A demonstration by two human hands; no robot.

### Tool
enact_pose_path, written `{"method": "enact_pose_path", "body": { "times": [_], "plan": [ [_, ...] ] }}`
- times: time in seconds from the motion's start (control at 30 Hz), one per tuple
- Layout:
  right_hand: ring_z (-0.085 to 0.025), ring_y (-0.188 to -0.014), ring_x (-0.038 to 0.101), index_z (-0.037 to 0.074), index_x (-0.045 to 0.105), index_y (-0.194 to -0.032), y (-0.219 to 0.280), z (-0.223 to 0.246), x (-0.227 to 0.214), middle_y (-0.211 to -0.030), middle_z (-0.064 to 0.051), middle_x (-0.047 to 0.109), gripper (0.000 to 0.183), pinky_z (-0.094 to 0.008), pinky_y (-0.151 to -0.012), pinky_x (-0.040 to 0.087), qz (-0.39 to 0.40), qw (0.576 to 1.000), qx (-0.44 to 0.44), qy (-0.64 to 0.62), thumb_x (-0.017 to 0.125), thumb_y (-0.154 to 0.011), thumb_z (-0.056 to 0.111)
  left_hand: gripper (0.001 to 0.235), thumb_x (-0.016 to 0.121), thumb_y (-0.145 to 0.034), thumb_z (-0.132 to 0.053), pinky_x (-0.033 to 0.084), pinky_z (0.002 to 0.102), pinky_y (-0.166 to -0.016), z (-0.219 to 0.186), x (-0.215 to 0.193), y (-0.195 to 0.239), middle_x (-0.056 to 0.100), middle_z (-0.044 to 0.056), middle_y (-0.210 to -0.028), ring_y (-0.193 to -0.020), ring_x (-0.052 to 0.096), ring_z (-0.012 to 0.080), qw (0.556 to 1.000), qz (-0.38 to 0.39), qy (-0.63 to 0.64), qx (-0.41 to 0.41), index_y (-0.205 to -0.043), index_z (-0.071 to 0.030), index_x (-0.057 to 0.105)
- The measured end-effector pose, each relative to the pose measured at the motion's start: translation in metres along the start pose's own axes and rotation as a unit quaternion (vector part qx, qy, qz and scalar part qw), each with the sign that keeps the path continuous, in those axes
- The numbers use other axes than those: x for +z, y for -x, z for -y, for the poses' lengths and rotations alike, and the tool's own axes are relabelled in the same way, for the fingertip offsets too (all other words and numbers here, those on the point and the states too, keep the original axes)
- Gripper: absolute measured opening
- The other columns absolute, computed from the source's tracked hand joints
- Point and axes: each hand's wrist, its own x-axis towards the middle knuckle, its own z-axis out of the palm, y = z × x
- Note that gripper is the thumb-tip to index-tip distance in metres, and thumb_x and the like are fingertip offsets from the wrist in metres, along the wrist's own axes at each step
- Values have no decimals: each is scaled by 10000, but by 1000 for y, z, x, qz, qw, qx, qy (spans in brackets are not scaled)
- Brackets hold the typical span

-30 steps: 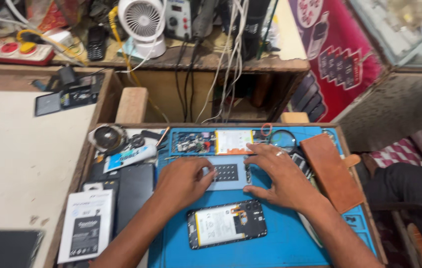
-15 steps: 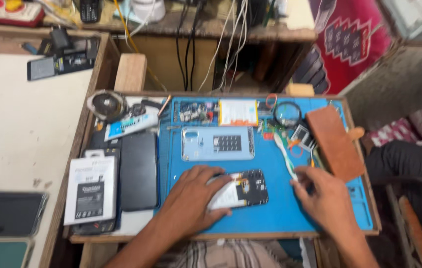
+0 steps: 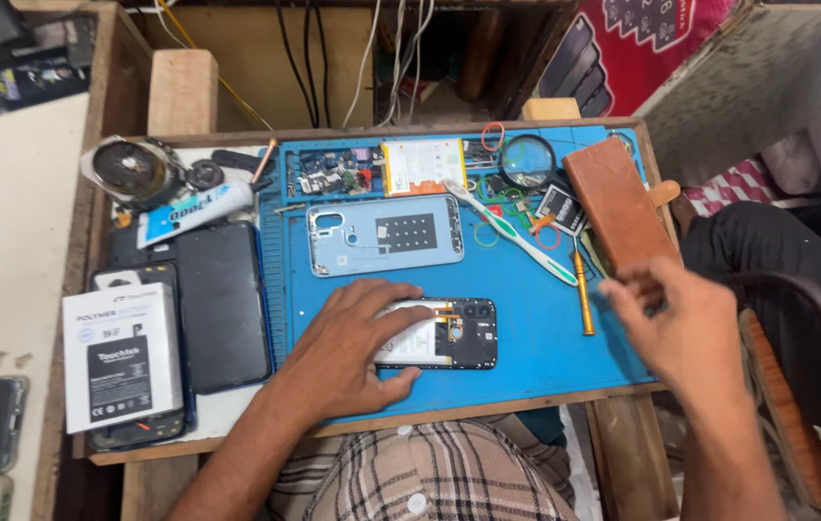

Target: The person disassembles a light blue smartphone, removes the back cover, and cleans the screen with a toothbrush. They then use a screwdriver to remove screws from the internal frame and handle the battery and motherboard components.

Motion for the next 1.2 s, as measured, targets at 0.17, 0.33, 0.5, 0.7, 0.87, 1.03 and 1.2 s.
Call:
{"method": "enact_pose_path", "body": {
  "times": [0.17,0.33,0.5,0.7,0.87,1.03,1.2],
  "plan": [
    [-162,-637,675,28,739,-1047,33,-15,28,-770,-101,715,436,-312,-555,545,1,1000,27,-15,903,-675,187,620,811,-684,-300,397,500,-1064,2,11,5,584,119,-1371,-1270,505,360,999,-32,-21,4,-1255,-102,672],
    [-198,-673,675,31,750,-1033,36,-24,31,-796,-93,703,318,-328,-640,541,-45,996,-30,68,859,-769,171,605,818,-728,-336,395,503,-1085,0,12,8,591,136,-1375,-1285,518,364,997,-57,-30,33,-1254,-79,668],
    [-214,-666,670,9,746,-1028,36,-23,39,-817,-105,680,217,-329,-664,538,-112,991,-11,78,801,-852,123,584,835,-741,-351,419,500,-1071,1,9,11,614,137,-1346,-1256,540,358,997,-63,-20,35,-1242,-89,692],
    [-156,-763,684,-19,718,-1087,43,-28,13,-917,-109,692,84,-270,-717,543,-224,973,-58,1,726,-1030,42,625,833,-679,-355,433,510,-1000,6,23,7,612,130,-1252,-1170,561,350,996,-75,-29,23,-1240,-123,685],
    [-66,-834,699,40,679,-1092,34,14,15,-976,-9,695,89,-205,-772,583,-161,933,29,-320,656,-1006,50,709,814,-726,-351,424,520,-1010,-6,9,17,546,197,-1311,-1188,516,392,996,-66,-62,13,-1381,-144,638],
    [-148,-872,665,-47,705,-1065,22,22,19,-993,-120,687,173,-254,-759,544,-95,963,-49,-247,752,-898,-51,757,821,-724,-400,416,520,-954,-14,15,4,523,217,-1309,-1161,504,396,996,-50,-72,2,-1412,-173,601],
    [-177,-999,731,-26,659,-1164,10,38,44,-1107,-125,733,214,-280,-863,599,-49,962,-126,-239,718,-958,-34,763,819,-752,-408,413,509,-936,-14,15,9,508,214,-1289,-1128,484,387,995,-26,-91,-20,-1452,-210,589]
  ]
}}
